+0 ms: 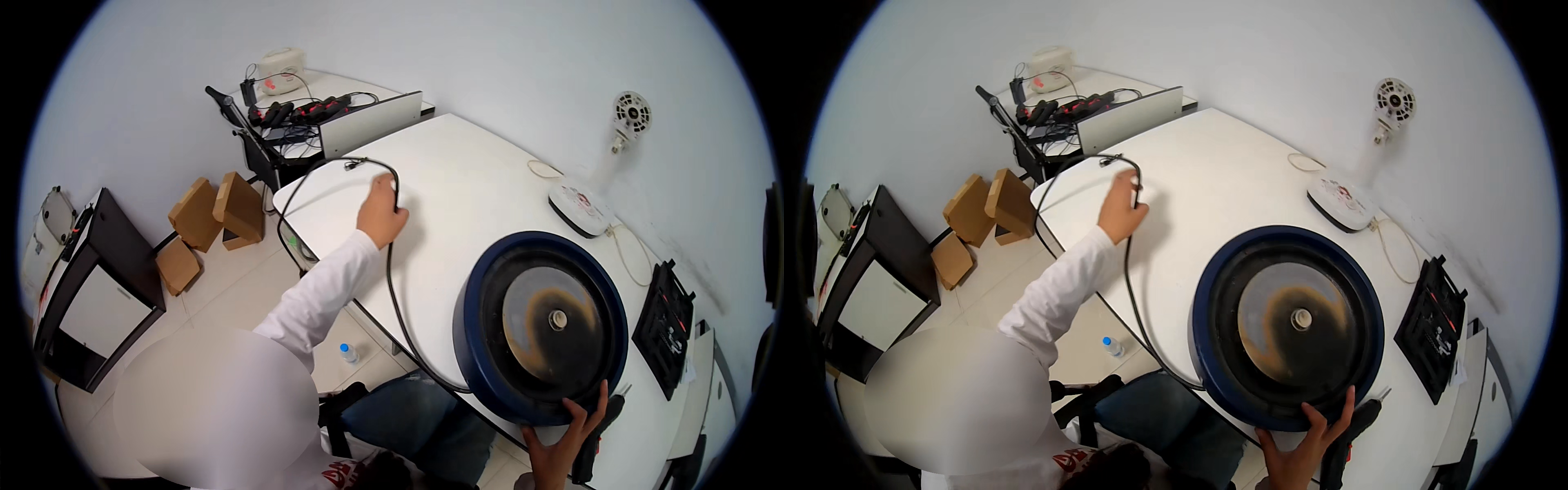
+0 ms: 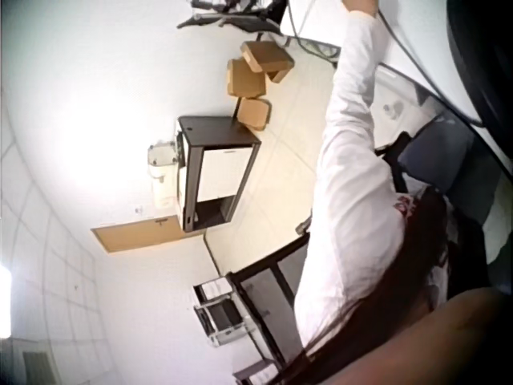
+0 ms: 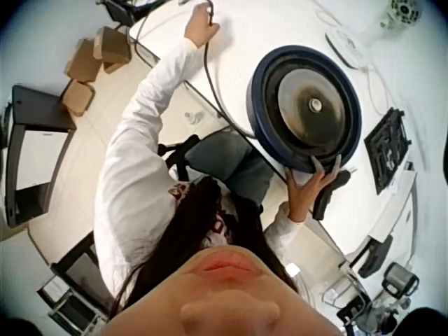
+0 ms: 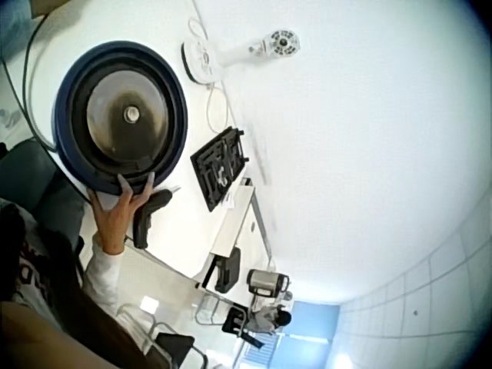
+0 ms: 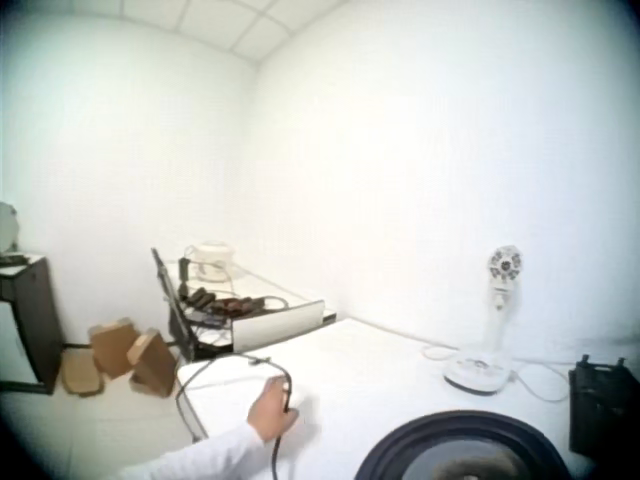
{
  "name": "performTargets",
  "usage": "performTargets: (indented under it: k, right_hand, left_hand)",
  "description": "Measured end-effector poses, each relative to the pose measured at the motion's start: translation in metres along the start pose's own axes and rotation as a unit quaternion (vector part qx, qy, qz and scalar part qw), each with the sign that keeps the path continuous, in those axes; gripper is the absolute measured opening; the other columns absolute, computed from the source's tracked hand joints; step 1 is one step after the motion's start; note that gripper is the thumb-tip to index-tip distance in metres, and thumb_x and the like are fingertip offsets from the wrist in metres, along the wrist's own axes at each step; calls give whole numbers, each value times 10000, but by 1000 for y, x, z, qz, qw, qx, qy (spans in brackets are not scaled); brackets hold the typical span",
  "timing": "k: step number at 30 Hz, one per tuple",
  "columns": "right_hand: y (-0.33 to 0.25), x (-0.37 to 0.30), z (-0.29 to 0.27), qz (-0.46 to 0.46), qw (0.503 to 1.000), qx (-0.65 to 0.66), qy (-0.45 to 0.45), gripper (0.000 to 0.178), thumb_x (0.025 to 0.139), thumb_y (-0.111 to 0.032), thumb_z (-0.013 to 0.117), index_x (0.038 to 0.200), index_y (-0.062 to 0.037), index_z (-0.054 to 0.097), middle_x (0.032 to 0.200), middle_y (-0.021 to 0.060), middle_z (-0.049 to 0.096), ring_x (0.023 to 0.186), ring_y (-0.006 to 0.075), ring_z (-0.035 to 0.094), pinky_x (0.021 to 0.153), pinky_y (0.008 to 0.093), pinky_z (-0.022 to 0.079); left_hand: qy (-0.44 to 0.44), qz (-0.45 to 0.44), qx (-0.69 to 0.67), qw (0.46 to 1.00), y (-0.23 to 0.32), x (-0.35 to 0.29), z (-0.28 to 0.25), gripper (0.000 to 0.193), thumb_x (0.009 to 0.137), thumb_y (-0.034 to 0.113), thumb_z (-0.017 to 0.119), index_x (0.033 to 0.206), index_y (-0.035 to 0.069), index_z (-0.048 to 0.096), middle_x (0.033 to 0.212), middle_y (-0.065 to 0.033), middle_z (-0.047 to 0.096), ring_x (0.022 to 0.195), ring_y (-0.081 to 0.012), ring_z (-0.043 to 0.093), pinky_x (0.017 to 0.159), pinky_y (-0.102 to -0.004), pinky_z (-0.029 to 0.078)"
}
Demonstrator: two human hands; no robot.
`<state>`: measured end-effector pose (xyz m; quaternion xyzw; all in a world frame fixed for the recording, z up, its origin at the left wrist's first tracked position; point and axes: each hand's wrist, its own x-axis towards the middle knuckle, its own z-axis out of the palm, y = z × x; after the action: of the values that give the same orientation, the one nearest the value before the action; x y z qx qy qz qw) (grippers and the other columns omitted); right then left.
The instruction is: The person uses a cordless electric screwdriver to fasten screws into the base of a blue electric hot plate and then into the motor housing of a white desk fan. The person handles screws and positions the appliances on the table while working.
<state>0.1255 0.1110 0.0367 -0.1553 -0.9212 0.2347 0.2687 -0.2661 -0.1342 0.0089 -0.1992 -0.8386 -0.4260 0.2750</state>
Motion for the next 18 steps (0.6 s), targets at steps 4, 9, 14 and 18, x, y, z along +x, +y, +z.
performTargets:
  k: [4, 9, 14, 18]
  right_hand:
    - [-9, 13, -1, 1, 999, 31, -9, 623, 546, -165, 859, 1031, -65, 482, 1456, 224, 170, 1315, 438, 259, 1041, 489, 295]
    - [-11, 28, 17, -53, 997, 55, -6, 613, 575, -246, 848, 1037, -43, 499, 1454, 216, 201, 1296, 403, 320, 1020, 445, 332]
    - [-23, 53, 41, -105, 992, 71, -4, 577, 598, -247, 847, 1027, -44, 516, 1434, 238, 211, 1287, 433, 308, 1020, 452, 323]
    - [-30, 73, 59, -135, 985, 108, -6, 525, 647, -272, 822, 1029, -54, 535, 1416, 258, 211, 1307, 535, 141, 1053, 598, 180]
  left_hand:
    - [98, 115, -98, 984, 56, 10, -44, 580, 669, -83, 495, 1237, -35, 391, 1182, -198, 467, 986, -311, 570, 756, -369, 489]
    - [110, 224, -21, 968, 114, 18, -85, 622, 666, -120, 445, 1271, 24, 447, 1206, -181, 523, 1034, -328, 566, 730, -324, 495]
    - [73, 293, -24, 953, 149, 45, -102, 593, 643, -166, 381, 1175, 35, 550, 1065, -150, 625, 985, -302, 607, 806, -299, 473]
    - [27, 314, -72, 946, 160, 66, -88, 563, 652, -171, 374, 1146, 23, 562, 1040, -135, 653, 975, -282, 621, 829, -303, 475]
